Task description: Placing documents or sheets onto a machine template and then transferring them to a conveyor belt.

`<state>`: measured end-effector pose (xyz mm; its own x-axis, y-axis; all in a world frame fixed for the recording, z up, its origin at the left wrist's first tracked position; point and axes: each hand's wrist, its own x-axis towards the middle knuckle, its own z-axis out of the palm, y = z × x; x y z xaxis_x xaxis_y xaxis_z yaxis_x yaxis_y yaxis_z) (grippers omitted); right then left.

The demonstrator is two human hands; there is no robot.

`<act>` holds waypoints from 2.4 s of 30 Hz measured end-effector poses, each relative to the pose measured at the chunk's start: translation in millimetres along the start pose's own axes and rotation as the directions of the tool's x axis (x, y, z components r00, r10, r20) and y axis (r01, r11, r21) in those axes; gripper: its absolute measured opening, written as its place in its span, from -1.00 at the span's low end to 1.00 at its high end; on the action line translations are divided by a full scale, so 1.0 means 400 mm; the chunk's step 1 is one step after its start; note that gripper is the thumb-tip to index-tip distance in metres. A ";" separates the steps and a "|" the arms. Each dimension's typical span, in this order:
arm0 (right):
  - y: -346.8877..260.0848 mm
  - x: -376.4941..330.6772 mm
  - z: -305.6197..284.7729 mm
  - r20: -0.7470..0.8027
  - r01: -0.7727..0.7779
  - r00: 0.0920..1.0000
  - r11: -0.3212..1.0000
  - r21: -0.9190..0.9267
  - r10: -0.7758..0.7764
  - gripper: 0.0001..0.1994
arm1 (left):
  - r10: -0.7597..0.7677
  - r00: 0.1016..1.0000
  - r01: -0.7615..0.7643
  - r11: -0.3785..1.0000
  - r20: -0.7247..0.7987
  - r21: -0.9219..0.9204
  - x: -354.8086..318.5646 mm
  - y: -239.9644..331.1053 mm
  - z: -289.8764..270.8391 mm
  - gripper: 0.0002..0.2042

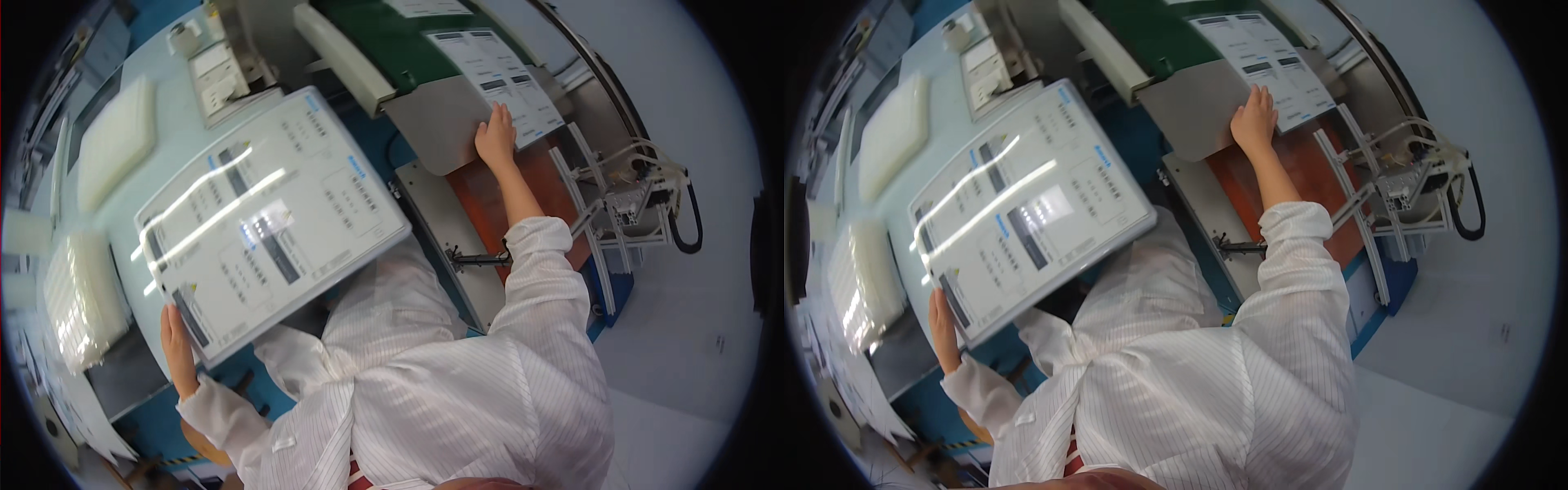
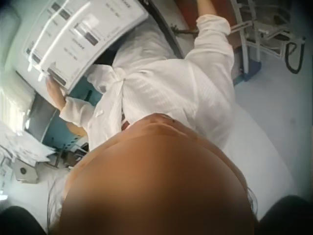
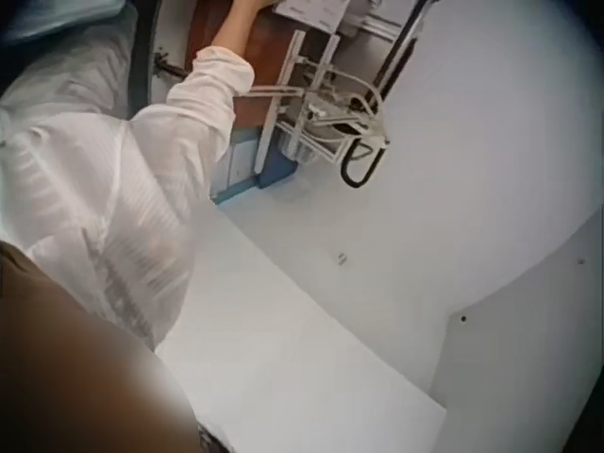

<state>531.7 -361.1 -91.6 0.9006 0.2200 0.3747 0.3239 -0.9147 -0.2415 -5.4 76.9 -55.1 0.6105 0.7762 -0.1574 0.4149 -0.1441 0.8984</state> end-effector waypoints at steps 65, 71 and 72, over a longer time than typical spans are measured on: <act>-0.461 -0.397 -0.279 0.123 0.792 0.393 0.403 0.460 -0.911 -0.57 | 0.118 0.889 0.021 0.955 -0.442 0.296 -0.133 0.156 0.094 -0.71; -0.444 -0.317 -0.270 0.064 0.722 0.570 0.537 0.435 -0.819 -0.65 | 0.281 0.876 -0.116 0.913 -0.393 0.392 -0.111 0.121 0.093 -0.70; -0.424 -0.284 -0.248 0.059 0.684 0.638 0.600 0.415 -0.768 -0.66 | 0.241 0.895 -0.088 0.921 -0.376 0.380 -0.103 0.122 0.094 -0.70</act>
<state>345.5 -264.6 -4.4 0.3424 0.8628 0.3720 0.9307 -0.2572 -0.2602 15.0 14.5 -20.1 0.3928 0.8905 0.2297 0.5847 -0.4346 0.6850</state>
